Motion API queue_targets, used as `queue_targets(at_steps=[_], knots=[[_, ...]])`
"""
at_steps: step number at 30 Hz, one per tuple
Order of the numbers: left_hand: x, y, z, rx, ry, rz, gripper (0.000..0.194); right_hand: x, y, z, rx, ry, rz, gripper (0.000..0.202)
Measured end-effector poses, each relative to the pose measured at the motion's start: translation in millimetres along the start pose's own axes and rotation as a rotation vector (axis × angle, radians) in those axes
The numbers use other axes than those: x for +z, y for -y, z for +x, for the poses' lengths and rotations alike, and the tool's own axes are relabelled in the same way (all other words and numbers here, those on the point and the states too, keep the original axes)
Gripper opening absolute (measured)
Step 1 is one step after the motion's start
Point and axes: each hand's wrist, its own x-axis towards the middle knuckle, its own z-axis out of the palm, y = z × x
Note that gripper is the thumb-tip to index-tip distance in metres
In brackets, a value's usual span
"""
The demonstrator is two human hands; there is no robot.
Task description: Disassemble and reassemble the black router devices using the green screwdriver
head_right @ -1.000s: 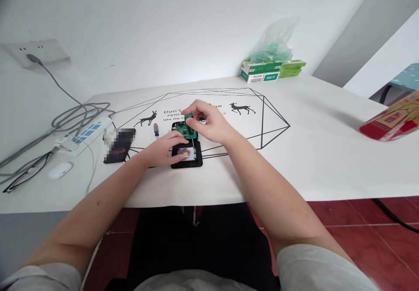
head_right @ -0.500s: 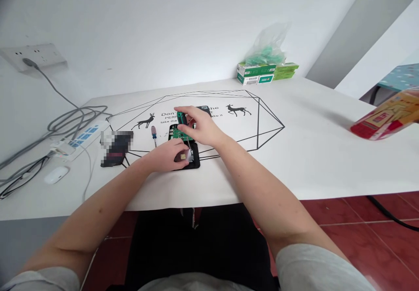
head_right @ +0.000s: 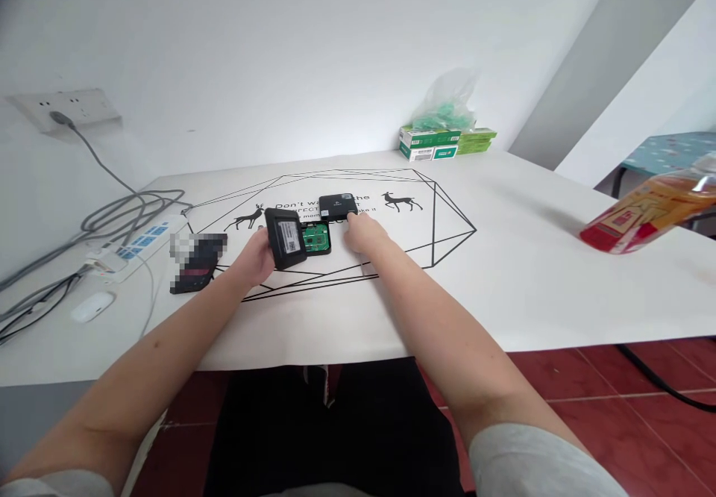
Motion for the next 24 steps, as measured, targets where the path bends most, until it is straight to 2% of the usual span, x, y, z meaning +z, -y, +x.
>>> queue_targets(at_steps=[3,5,8,10,12,15,18,19,21,23,24], knots=[[-7.6,-5,3,0.070,-0.027,-0.062,0.032,-3,5,-5,-0.097,-0.076,-0.055,0.039],[-12.1,-8,4,0.103,-0.044,-0.094,0.033,-4,9,-8,-0.296,-0.103,-0.044,0.033],[-17.2,-9,8,0.128,-0.087,-0.150,0.033,1,18,-11,-0.612,0.007,0.017,0.024],[-19.7,-7,11,0.137,-0.132,-0.180,0.036,7,24,-13,-0.689,0.080,0.010,0.015],[-21.9,-3,13,0.140,-0.178,-0.199,0.043,11,28,-15,-0.695,0.120,0.015,0.003],[-24.9,0,15,0.133,-0.196,-0.172,0.060,9,30,-19,-0.693,0.202,0.105,0.011],[-27.4,3,14,0.136,-0.146,-0.059,0.076,0,26,-21,-0.649,0.312,0.225,0.013],[-27.9,4,14,0.145,-0.126,-0.025,0.080,-4,24,-21,-0.621,0.307,0.257,0.014],[-28.2,5,13,0.161,-0.095,0.010,0.083,-8,20,-19,-0.561,0.186,0.310,0.021],[-27.7,6,13,0.164,-0.080,0.004,0.083,-10,15,-16,-0.541,0.039,0.363,0.038],[-27.2,6,13,0.163,-0.074,-0.003,0.084,-9,12,-14,-0.559,0.016,0.392,0.052]])
